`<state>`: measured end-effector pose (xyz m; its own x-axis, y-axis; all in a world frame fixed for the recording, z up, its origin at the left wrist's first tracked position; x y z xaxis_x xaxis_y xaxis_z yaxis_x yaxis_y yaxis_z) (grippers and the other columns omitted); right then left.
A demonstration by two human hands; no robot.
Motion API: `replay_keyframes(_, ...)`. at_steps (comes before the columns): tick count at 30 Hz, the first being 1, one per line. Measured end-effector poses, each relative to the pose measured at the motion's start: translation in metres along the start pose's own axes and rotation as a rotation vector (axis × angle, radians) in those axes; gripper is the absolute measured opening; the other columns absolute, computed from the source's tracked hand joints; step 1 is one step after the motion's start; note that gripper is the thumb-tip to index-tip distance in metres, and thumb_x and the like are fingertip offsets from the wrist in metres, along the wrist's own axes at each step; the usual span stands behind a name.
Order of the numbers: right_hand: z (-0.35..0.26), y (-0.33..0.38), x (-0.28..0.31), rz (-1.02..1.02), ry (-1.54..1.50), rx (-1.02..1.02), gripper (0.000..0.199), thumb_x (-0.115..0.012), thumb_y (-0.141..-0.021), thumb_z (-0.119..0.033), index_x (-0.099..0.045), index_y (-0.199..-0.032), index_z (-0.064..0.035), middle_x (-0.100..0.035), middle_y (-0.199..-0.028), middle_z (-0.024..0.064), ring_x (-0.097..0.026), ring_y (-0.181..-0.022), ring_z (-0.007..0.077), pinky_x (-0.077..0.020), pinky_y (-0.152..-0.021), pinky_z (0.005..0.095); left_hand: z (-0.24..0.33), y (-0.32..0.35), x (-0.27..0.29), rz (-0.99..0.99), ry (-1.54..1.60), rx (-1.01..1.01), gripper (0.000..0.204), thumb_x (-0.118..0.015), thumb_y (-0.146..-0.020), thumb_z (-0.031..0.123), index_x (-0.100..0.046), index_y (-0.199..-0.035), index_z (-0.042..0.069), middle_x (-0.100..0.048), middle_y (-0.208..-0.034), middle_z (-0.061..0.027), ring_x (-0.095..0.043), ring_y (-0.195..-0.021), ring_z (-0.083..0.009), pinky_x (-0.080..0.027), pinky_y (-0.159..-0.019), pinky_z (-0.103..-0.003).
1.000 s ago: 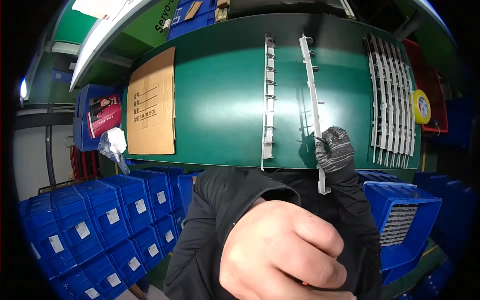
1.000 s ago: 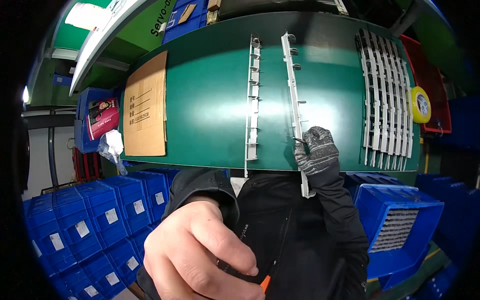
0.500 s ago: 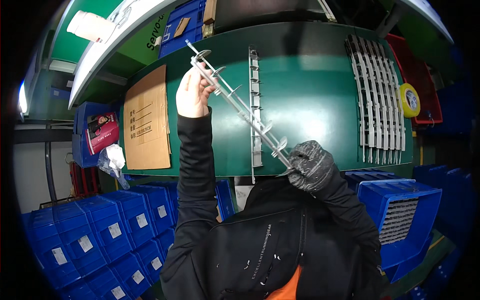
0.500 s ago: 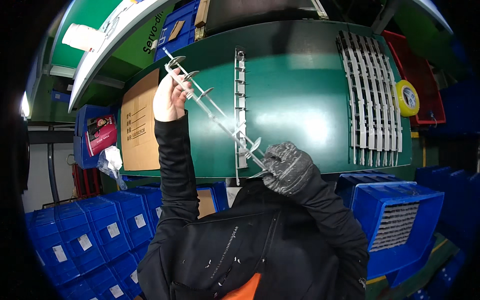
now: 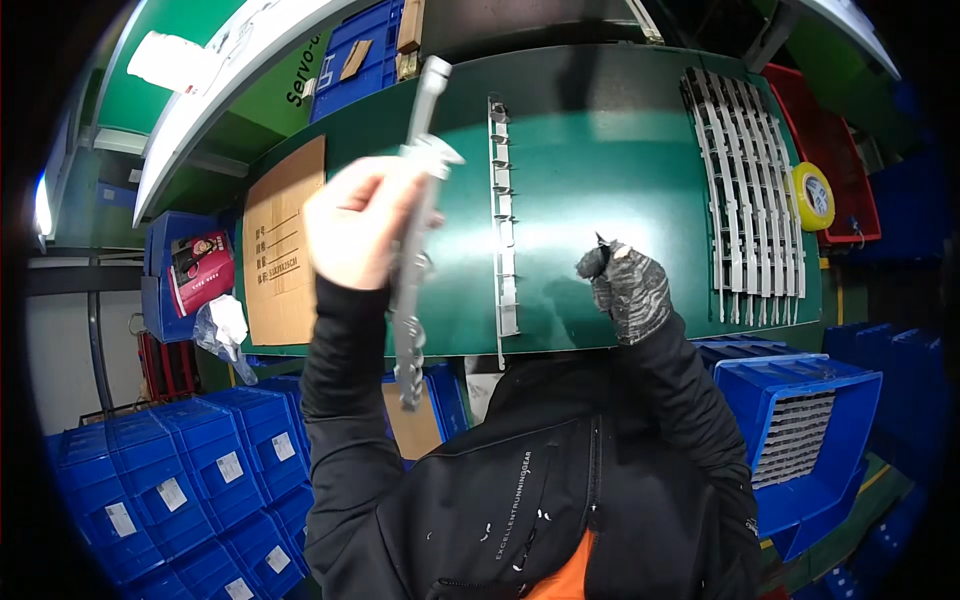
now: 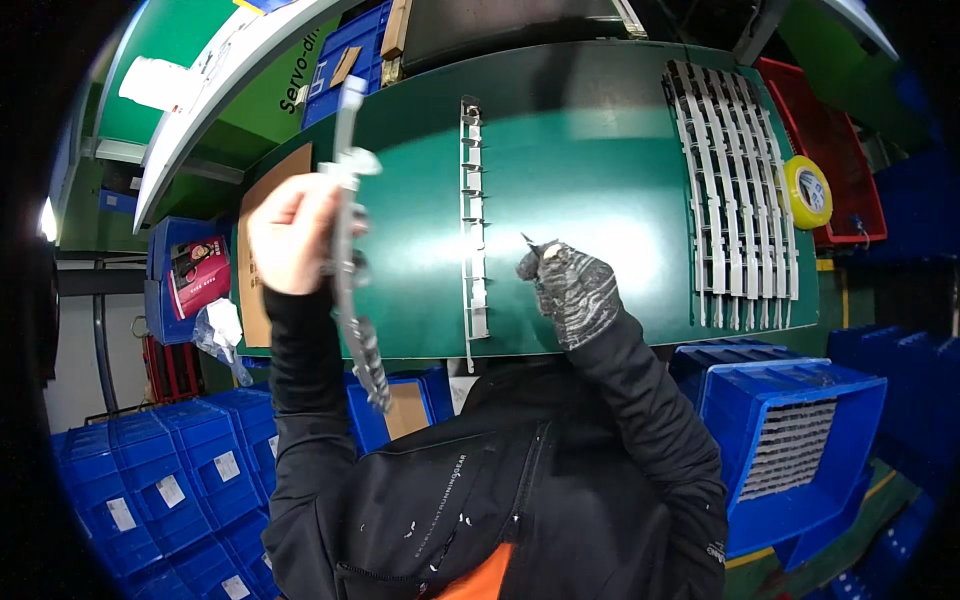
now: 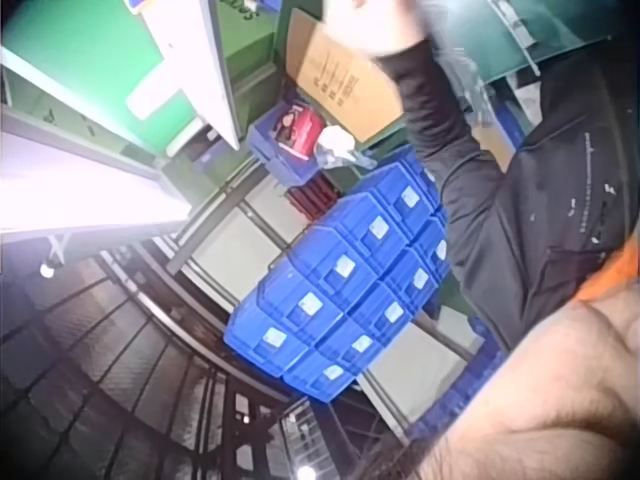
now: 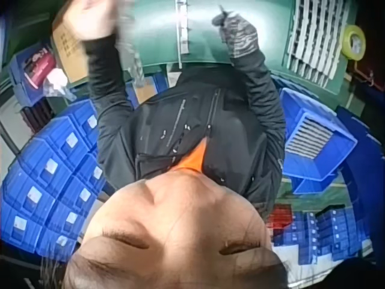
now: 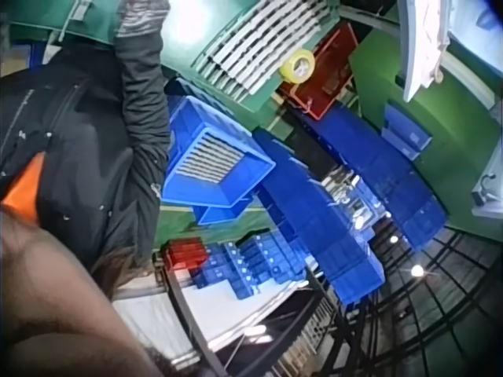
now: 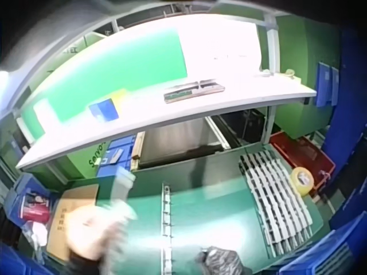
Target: The person retrieves plastic pieces from a machine, trims excess material from the parts using a small blade, aligns and connects the plastic pieces together, and stacks them on the workbench.
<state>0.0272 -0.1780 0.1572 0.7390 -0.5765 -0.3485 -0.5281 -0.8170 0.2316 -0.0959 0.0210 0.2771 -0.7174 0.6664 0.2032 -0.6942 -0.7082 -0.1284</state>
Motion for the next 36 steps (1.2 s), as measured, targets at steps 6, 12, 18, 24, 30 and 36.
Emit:
replay_keyframes(6,-0.009,0.010,-0.027,-0.021,0.752,0.490,0.016,-0.053,-0.079,-0.016,-0.055,-0.078,-0.0006,-0.052,-0.067,0.0139,-0.053,-0.060,0.0291,-0.0421,-0.056,0.0346,-0.078,0.039,-0.050,-0.265,0.257,0.515,0.017,-0.054,-0.080,0.012,-0.057,-0.084,-0.005,-0.058,-0.068,-0.0071,-0.055,-0.054,-0.0099,-0.046,-0.049,-0.020)
replay_keyframes(12,-0.001,0.015,-0.027,-0.009,0.752,0.332,0.011,-0.055,-0.077,-0.012,-0.055,-0.078,-0.0007,-0.051,-0.062,0.0112,-0.050,-0.053,0.0206,-0.0391,-0.051,0.0296,-0.091,0.045,-0.057,-0.369,0.279,0.546,0.024,-0.053,-0.081,0.021,-0.059,-0.088,-0.001,-0.057,-0.069,-0.0057,-0.056,-0.052,-0.0099,-0.044,-0.045,-0.019)
replay_keyframes(18,0.002,0.015,-0.020,-0.014,0.668,0.231,0.012,-0.056,-0.077,-0.013,-0.055,-0.076,-0.0007,-0.050,-0.059,0.0100,-0.047,-0.050,0.0155,-0.0376,-0.049,0.0277,-0.089,0.047,-0.058,-0.422,0.305,0.548,0.024,-0.052,-0.081,0.020,-0.059,-0.088,-0.002,-0.056,-0.068,-0.0055,-0.055,-0.051,-0.0097,-0.044,-0.045,-0.020)
replay_keyframes(24,-0.005,0.020,-0.020,0.105,1.018,0.541,0.013,-0.056,-0.078,-0.014,-0.056,-0.075,-0.0011,-0.051,-0.059,0.0067,-0.048,-0.053,0.0128,-0.0387,-0.050,0.0261,-0.090,0.046,-0.062,-0.447,0.297,0.591,0.027,-0.052,-0.082,0.022,-0.059,-0.087,-0.004,-0.055,-0.066,-0.0056,-0.054,-0.049,-0.0097,-0.045,-0.045,-0.020)
replay_keyframes(30,-0.008,0.013,-0.003,0.132,0.407,0.254,0.015,-0.048,-0.082,-0.013,-0.054,-0.075,-0.0009,-0.052,-0.063,0.0022,-0.046,-0.055,0.0069,-0.0368,-0.049,0.0215,-0.097,0.049,-0.060,-0.480,0.331,0.586,0.028,-0.050,-0.083,0.023,-0.058,-0.084,-0.003,-0.055,-0.062,-0.0050,-0.053,-0.048,-0.0093,-0.044,-0.044,-0.020)
replay_keyframes(36,-0.003,0.012,-0.019,-0.116,0.605,0.272,0.012,-0.057,-0.077,-0.012,-0.057,-0.075,-0.0008,-0.052,-0.059,0.0053,-0.046,-0.052,0.0109,-0.0371,-0.049,0.0247,-0.091,0.045,-0.061,-0.542,0.323,0.593,0.028,-0.048,-0.083,0.024,-0.058,-0.085,-0.002,-0.057,-0.063,-0.0042,-0.052,-0.046,-0.0070,-0.042,-0.043,-0.017)
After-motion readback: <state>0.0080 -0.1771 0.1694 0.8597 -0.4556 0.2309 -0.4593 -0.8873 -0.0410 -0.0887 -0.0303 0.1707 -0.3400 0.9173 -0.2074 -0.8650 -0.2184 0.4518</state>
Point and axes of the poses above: each hand's wrist, its own y-axis away from the middle knuckle, its own x-axis out of the back of the hand, z = x × y, the point moved 1 cm from there along -y, towards the middle knuckle
